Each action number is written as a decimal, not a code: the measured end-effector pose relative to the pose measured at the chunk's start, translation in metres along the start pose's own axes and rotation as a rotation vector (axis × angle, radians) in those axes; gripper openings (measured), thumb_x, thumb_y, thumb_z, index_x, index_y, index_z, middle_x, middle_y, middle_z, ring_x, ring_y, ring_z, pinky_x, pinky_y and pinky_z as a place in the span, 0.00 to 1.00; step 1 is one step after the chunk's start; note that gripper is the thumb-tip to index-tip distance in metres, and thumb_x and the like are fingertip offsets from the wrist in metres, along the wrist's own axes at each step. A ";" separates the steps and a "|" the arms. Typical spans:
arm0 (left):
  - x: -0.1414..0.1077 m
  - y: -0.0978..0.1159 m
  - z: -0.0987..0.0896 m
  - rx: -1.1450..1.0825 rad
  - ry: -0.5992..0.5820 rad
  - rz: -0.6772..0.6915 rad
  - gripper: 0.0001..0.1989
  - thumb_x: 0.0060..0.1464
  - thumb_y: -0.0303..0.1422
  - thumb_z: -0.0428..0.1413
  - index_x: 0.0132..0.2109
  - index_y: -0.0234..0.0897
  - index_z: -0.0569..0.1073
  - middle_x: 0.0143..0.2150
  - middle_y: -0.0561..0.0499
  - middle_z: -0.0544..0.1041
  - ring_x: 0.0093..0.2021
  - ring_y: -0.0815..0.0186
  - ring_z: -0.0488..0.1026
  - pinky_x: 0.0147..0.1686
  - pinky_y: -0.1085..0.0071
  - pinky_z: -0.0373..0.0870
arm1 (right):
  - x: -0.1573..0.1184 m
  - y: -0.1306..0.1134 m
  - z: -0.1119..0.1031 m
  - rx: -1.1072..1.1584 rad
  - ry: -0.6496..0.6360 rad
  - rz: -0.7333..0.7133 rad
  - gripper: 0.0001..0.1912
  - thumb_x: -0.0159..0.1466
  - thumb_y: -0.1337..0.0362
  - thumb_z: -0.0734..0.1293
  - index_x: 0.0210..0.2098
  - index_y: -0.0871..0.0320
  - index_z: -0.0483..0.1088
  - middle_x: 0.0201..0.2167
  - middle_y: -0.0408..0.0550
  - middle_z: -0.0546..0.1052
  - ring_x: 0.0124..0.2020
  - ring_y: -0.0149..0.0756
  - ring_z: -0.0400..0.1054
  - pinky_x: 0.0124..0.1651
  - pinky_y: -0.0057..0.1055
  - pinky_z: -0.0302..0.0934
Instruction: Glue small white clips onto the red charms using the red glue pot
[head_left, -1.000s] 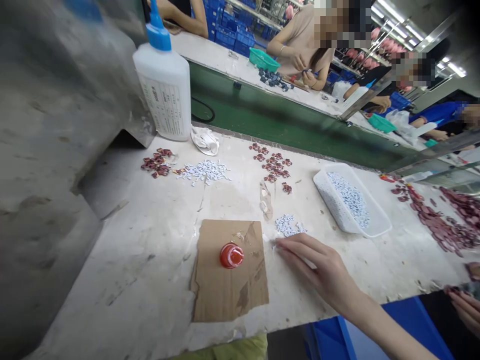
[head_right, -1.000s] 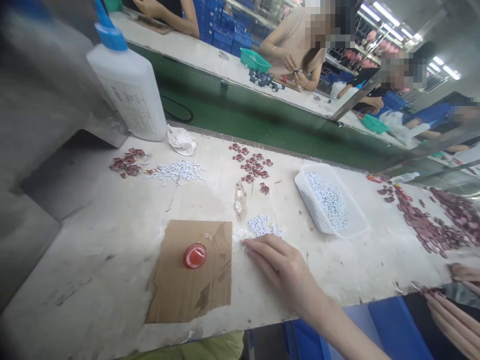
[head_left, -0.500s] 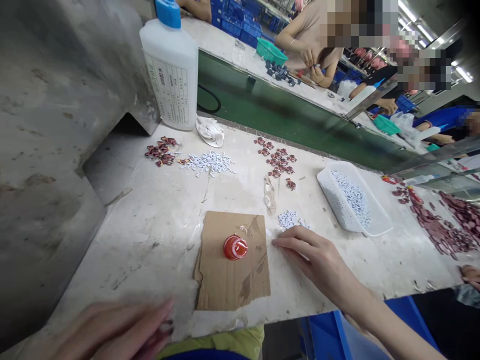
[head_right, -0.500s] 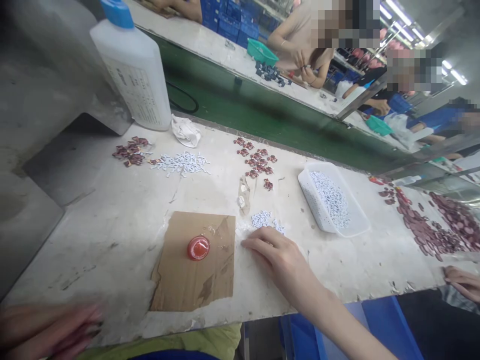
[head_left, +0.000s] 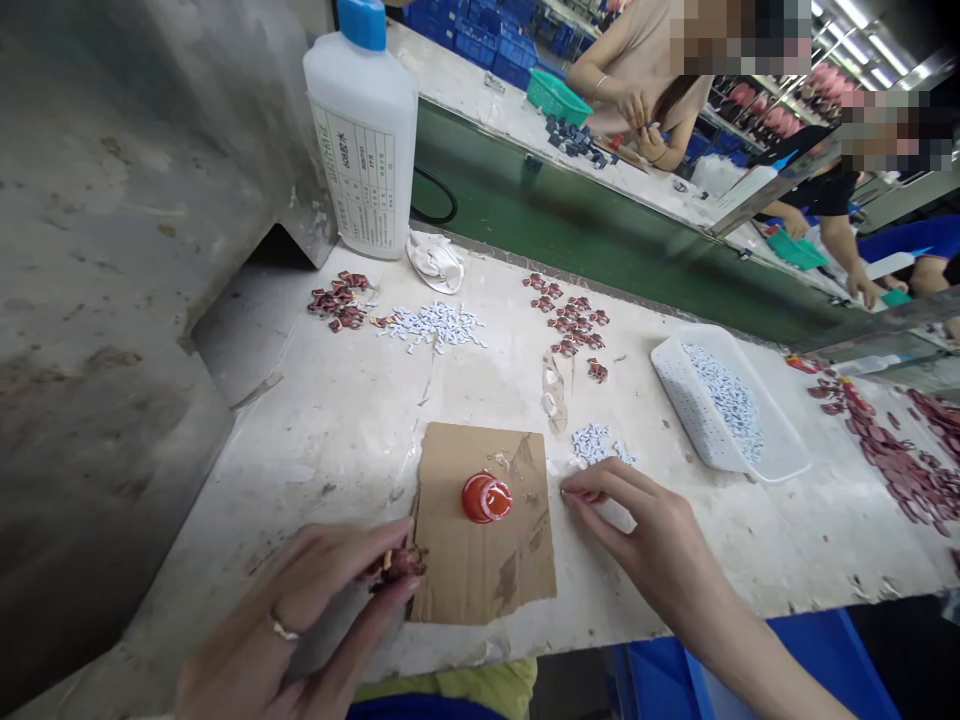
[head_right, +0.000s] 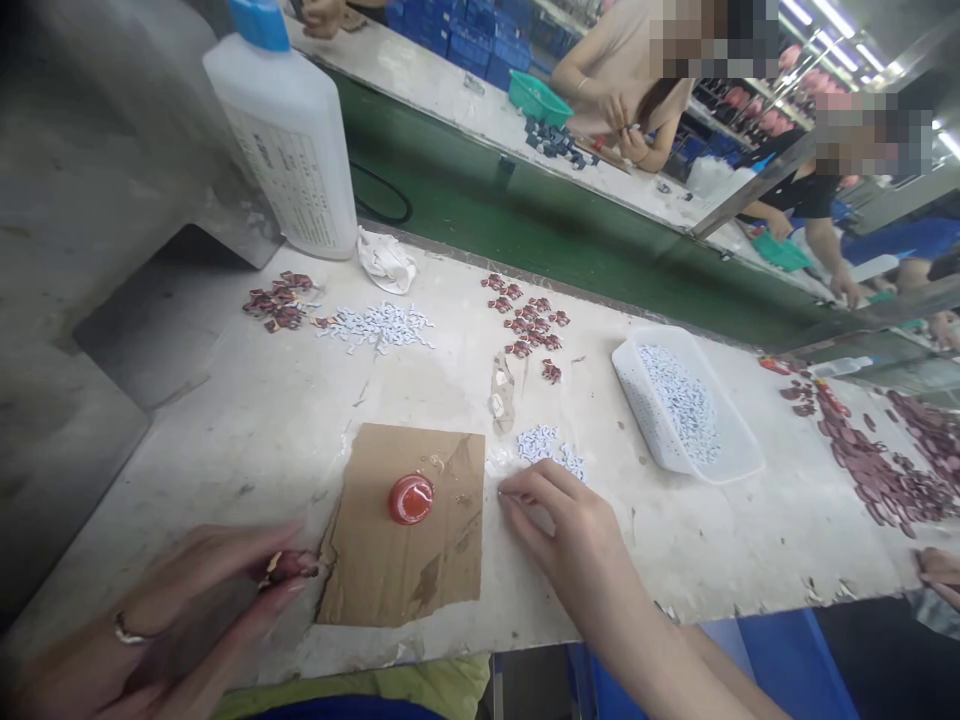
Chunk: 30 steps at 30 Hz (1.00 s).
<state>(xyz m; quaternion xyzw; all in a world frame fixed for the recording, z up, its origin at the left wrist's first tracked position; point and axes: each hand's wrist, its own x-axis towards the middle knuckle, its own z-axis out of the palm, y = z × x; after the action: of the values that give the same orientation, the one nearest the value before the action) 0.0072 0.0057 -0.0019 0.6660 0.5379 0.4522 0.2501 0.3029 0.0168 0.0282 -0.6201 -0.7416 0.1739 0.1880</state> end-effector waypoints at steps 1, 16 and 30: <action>0.001 0.001 -0.001 0.007 -0.022 -0.016 0.08 0.63 0.39 0.60 0.48 0.49 0.76 0.39 0.65 0.80 0.37 0.81 0.78 0.45 0.95 0.70 | 0.003 -0.002 -0.002 0.028 -0.012 0.014 0.06 0.72 0.64 0.66 0.38 0.53 0.75 0.35 0.46 0.79 0.34 0.39 0.76 0.35 0.35 0.71; 0.003 0.005 -0.004 0.060 -0.067 0.031 0.06 0.66 0.37 0.57 0.48 0.50 0.75 0.43 0.66 0.80 0.41 0.80 0.79 0.50 0.89 0.72 | 0.032 -0.047 0.005 0.381 0.012 -0.151 0.08 0.67 0.73 0.71 0.40 0.53 0.79 0.37 0.43 0.82 0.36 0.33 0.78 0.38 0.27 0.72; 0.006 -0.001 -0.002 0.050 -0.159 0.116 0.10 0.64 0.33 0.59 0.52 0.47 0.75 0.45 0.59 0.79 0.43 0.77 0.79 0.47 0.88 0.75 | 0.022 -0.044 0.005 0.340 -0.013 -0.188 0.12 0.70 0.75 0.68 0.45 0.52 0.79 0.41 0.44 0.81 0.41 0.33 0.77 0.42 0.28 0.73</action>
<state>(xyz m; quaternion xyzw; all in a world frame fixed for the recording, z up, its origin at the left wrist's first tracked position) 0.0050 0.0115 0.0003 0.7359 0.4879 0.3982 0.2487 0.2590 0.0304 0.0468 -0.5065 -0.7572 0.2823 0.3008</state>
